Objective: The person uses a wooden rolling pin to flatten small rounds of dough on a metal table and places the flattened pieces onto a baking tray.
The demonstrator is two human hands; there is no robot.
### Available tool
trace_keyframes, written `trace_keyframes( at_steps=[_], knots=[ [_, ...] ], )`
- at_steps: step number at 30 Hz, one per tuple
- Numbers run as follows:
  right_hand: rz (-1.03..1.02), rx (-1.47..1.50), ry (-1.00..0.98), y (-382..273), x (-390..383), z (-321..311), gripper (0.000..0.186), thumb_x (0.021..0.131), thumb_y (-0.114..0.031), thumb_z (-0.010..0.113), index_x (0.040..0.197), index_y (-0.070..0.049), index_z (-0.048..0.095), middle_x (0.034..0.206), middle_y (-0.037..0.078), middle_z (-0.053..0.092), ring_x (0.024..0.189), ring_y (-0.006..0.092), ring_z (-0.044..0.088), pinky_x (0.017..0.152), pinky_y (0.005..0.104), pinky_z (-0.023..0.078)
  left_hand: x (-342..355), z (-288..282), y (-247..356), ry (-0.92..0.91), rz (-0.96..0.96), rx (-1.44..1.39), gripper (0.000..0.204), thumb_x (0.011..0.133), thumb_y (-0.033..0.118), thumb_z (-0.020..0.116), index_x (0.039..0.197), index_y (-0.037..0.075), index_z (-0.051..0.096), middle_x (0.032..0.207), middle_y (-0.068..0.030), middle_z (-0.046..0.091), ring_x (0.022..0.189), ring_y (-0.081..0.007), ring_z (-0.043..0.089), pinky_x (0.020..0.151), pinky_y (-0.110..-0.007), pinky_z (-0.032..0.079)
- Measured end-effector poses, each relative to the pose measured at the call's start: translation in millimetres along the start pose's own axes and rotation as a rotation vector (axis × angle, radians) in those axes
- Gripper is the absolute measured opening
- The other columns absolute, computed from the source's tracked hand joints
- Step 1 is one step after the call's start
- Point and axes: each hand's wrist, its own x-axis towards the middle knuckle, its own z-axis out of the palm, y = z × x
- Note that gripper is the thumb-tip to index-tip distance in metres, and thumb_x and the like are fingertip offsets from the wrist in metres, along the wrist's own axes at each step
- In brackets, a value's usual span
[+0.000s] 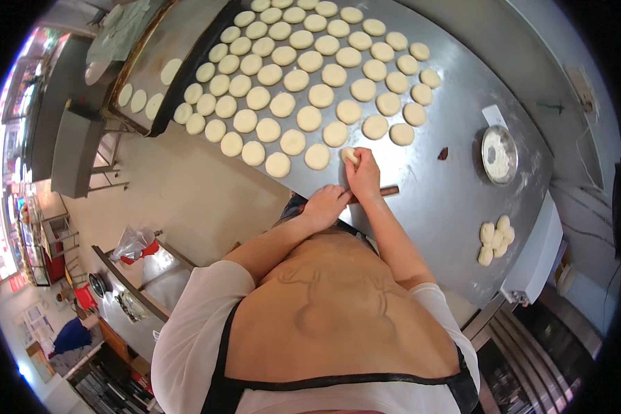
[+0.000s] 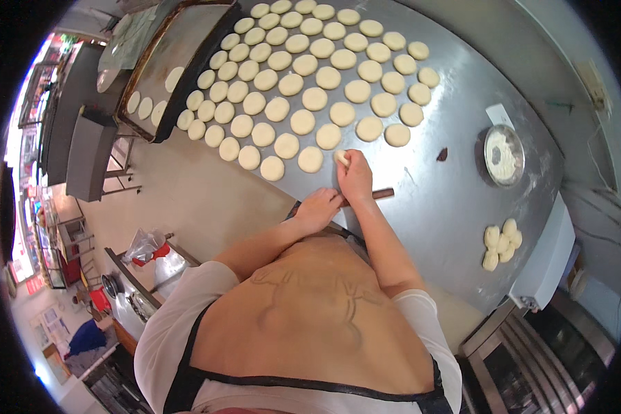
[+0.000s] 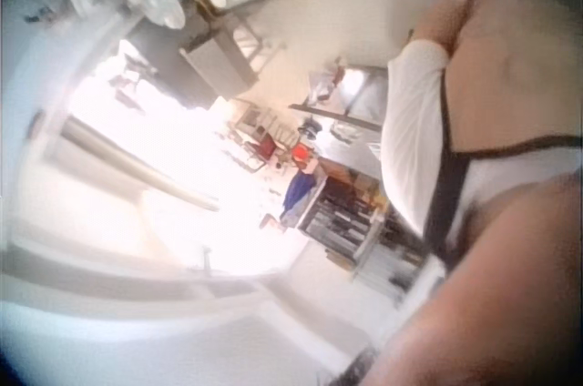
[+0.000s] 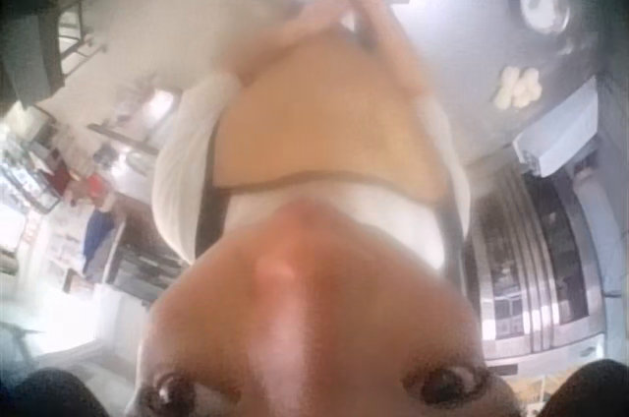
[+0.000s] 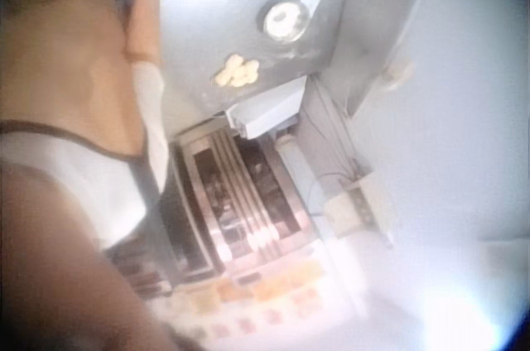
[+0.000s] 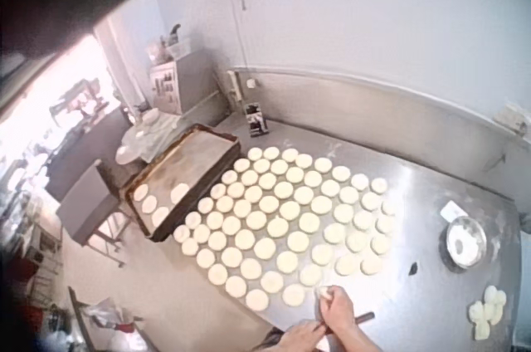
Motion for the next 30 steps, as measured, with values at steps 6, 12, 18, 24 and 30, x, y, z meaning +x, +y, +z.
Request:
trace_keyframes(
  at_steps=[6,12,18,24,30],
  knots=[
    [-0.008,0.162,-0.068,6.6,-51.5,-86.0,0.041,0.095,-0.013,0.063,0.135,-0.004,0.061,0.118,0.019,0.067,0.110,0.0382,0.064,0.097,0.0456,0.051,29.0,-2.0,9.2,0.168,-0.122,-0.004,0.047,0.090,0.016,0.069,0.134,0.007,0.054,0.116,-0.0124,0.057,0.108,-0.0334,0.057,0.091,-0.044,0.050],
    [-0.174,-0.550,0.012,53.3,-65.2,-90.6,0.028,0.096,-0.027,0.063,0.106,-0.004,0.074,0.103,0.016,0.068,0.096,0.0355,0.064,0.087,0.0454,0.053,66.8,-4.2,3.8,0.142,-0.068,0.045,0.053,0.090,0.017,0.069,0.139,0.007,0.052,0.115,-0.0124,0.057,0.107,-0.0322,0.057,0.088,-0.044,0.050],
    [-0.244,-0.587,0.050,54.8,-66.0,-65.4,0.026,0.090,-0.032,0.070,0.084,-0.007,0.067,0.087,0.013,0.064,0.086,0.0339,0.062,0.074,0.0472,0.050,72.2,-7.2,-5.0,0.057,0.018,0.088,0.055,0.090,0.017,0.069,0.140,0.006,0.051,0.113,-0.0130,0.057,0.104,-0.0322,0.058,0.086,-0.044,0.050],
    [-0.083,-0.656,-0.152,45.2,-70.3,-73.6,0.035,0.086,-0.041,0.072,0.094,-0.007,0.068,0.098,0.014,0.065,0.095,0.0333,0.060,0.092,0.0475,0.043,68.2,-8.2,-1.0,0.086,-0.027,0.033,0.057,0.088,0.015,0.071,0.141,0.007,0.051,0.113,-0.0128,0.058,0.104,-0.0333,0.058,0.087,-0.045,0.050],
    [-0.095,-0.726,0.082,45.7,-61.9,-62.9,0.070,0.087,-0.053,0.069,0.138,-0.008,0.055,0.146,0.020,0.045,0.139,0.0386,0.038,0.115,0.0599,0.025,58.5,-7.0,4.3,0.147,-0.122,-0.037,0.056,0.088,0.013,0.072,0.141,0.008,0.053,0.116,-0.0139,0.058,0.107,-0.0355,0.058,0.089,-0.047,0.050]
  ],
)
